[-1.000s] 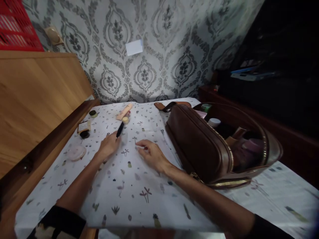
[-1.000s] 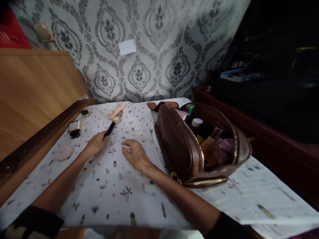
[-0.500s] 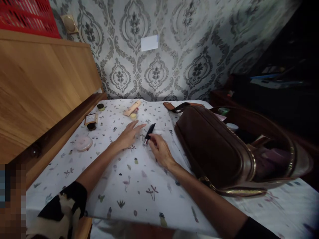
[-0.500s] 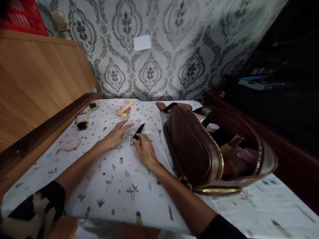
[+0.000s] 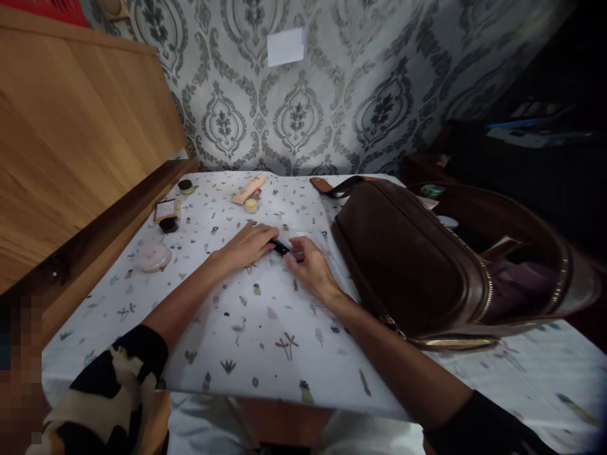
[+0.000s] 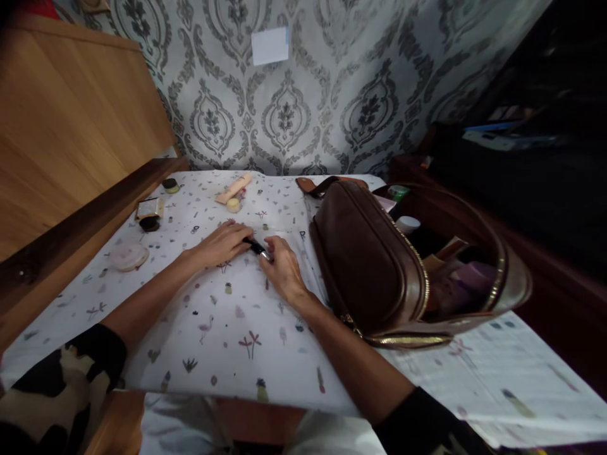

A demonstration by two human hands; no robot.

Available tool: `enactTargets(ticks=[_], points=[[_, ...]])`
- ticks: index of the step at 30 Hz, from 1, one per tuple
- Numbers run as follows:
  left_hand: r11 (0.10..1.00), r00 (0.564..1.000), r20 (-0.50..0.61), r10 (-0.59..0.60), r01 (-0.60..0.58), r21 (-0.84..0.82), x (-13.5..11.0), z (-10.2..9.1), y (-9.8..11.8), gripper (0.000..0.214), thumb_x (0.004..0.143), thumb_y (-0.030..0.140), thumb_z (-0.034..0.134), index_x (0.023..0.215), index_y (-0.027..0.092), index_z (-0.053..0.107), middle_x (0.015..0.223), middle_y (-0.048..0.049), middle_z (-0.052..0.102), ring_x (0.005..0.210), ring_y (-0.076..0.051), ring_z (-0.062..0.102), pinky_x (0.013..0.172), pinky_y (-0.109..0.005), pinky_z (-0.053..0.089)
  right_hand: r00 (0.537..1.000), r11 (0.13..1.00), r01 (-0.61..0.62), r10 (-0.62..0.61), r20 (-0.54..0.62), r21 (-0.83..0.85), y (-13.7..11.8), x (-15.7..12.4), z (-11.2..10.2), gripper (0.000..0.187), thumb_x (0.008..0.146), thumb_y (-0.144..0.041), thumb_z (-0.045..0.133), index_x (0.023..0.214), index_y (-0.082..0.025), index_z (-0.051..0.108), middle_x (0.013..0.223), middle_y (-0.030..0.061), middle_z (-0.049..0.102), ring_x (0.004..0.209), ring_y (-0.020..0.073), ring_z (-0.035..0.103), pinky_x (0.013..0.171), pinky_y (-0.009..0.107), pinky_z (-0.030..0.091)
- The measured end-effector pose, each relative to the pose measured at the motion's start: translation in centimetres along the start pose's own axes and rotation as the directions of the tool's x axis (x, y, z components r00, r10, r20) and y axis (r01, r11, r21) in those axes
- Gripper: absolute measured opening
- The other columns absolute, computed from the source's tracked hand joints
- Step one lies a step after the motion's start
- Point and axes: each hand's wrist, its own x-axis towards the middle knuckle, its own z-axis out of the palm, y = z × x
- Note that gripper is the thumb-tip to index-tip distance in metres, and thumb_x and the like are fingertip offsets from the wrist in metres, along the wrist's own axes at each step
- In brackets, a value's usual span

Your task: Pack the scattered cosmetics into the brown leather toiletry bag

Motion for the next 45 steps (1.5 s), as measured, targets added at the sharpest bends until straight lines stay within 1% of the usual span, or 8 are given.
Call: enactTargets(ticks=[6, 11, 19, 22, 26, 34, 40, 45], points=[[0.996, 0.997, -0.028, -0.067, 0.068, 0.056, -2.1, 0.0, 0.3, 0.029, 0.096, 0.031, 0.055, 0.123, 0.021, 0.057, 0.113, -0.0095, 0.057, 0.105, -0.027, 0.052, 0.092, -0.041, 0.045, 0.999, 0.997, 0.039, -0.037, 0.026, -0.073, -0.1, 0.0, -0.3, 0.030, 0.082, -0.017, 0.057, 0.111, -0.017, 0.065, 0.102, 0.0088, 0.066, 0.085, 0.0197, 0.063, 0.081, 0.035, 0.053], [0.994, 0.986, -0.131, -0.104, 0.102, -0.027, -2.9, 1.0, 0.3, 0.015, 0.095, 0.026, 0.057, 0.109, 0.020, 0.055, 0.114, -0.0090, 0.058, 0.109, -0.027, 0.051, 0.095, -0.042, 0.044, 0.999, 0.999, 0.016, -0.015, 0.031, -0.052, -0.3, -0.1, -0.4, 0.027, 0.080, -0.019, 0.062, 0.106, -0.017, 0.068, 0.097, 0.0079, 0.066, 0.081, 0.0192, 0.063, 0.078, 0.035, 0.053], [0.998, 0.965, -0.257, -0.062, 0.060, -0.016, -3.9, 1.8, 1.2, 0.014, 0.100, 0.032, 0.054, 0.106, 0.020, 0.052, 0.097, -0.0053, 0.064, 0.088, -0.022, 0.058, 0.081, -0.036, 0.046, 0.997, 0.991, -0.026, 0.034, -0.063, 0.128, 0.1, 0.1, -0.7, 0.022, 0.087, -0.037, 0.056, 0.094, -0.019, 0.065, 0.080, 0.0041, 0.066, 0.075, 0.0183, 0.062, 0.068, 0.030, 0.049], [0.993, 0.937, -0.348, -0.018, 0.057, 0.102, -3.9, 2.0, 1.6, 0.016, 0.102, 0.035, 0.048, 0.107, 0.020, 0.052, 0.095, -0.0053, 0.064, 0.083, -0.021, 0.058, 0.074, -0.034, 0.045, 0.991, 0.967, -0.096, 0.115, -0.069, 0.234, 0.0, 0.3, -0.7, 0.033, 0.090, -0.049, 0.049, 0.078, -0.020, 0.059, 0.060, -0.0010, 0.056, 0.054, 0.0138, 0.050, 0.051, 0.026, 0.039], [0.971, 0.912, -0.408, 0.048, 0.052, 0.232, -3.8, 2.3, 1.8, 0.017, 0.102, 0.035, 0.050, 0.109, 0.019, 0.050, 0.094, -0.0055, 0.063, 0.081, -0.022, 0.058, 0.070, -0.033, 0.046, 0.977, 0.883, -0.179, 0.210, -0.025, 0.434, -0.7, 0.1, -0.7, 0.043, 0.084, -0.062, 0.055, 0.070, -0.022, 0.051, 0.054, -0.0037, 0.050, 0.043, 0.0092, 0.037, 0.040, 0.024, 0.027], [0.961, 0.902, -0.430, 0.038, 0.085, 0.263, -3.7, 2.4, 2.0, 0.006, 0.099, 0.020, 0.050, 0.103, 0.020, 0.055, 0.088, -0.0029, 0.061, 0.079, -0.020, 0.058, 0.064, -0.030, 0.045, 0.973, 0.756, -0.183, 0.229, 0.007, 0.628, -1.3, -0.2, -0.5, 0.049, 0.073, -0.066, 0.071, 0.074, -0.021, 0.051, 0.057, -0.0050, 0.053, 0.045, 0.0071, 0.039, 0.040, 0.020, 0.026], [0.991, 0.914, -0.404, -0.035, 0.083, 0.101, -3.8, 2.4, 1.8, 0.016, 0.101, 0.031, 0.049, 0.106, 0.020, 0.059, 0.091, -0.0038, 0.063, 0.084, -0.020, 0.061, 0.068, -0.030, 0.047, 0.991, 0.800, 0.007, 0.074, -0.110, 0.600, -1.1, -0.1, -0.3, 0.034, 0.081, -0.052, 0.069, 0.085, -0.021, 0.057, 0.068, -0.0037, 0.054, 0.056, 0.0091, 0.047, 0.049, 0.021, 0.037], [0.995, 0.930, -0.357, -0.087, 0.101, 0.021, -3.8, 2.4, 1.9, 0.020, 0.103, 0.036, 0.046, 0.106, 0.020, 0.058, 0.093, -0.0037, 0.064, 0.086, -0.019, 0.061, 0.071, -0.030, 0.046, 0.993, 0.827, 0.050, 0.019, -0.117, 0.560, -0.9, -0.3, -0.5, 0.033, 0.087, -0.043, 0.063, 0.113, -0.024, 0.058, 0.096, 0.0035, 0.061, 0.083, 0.0166, 0.060, 0.057, 0.025, 0.049]])
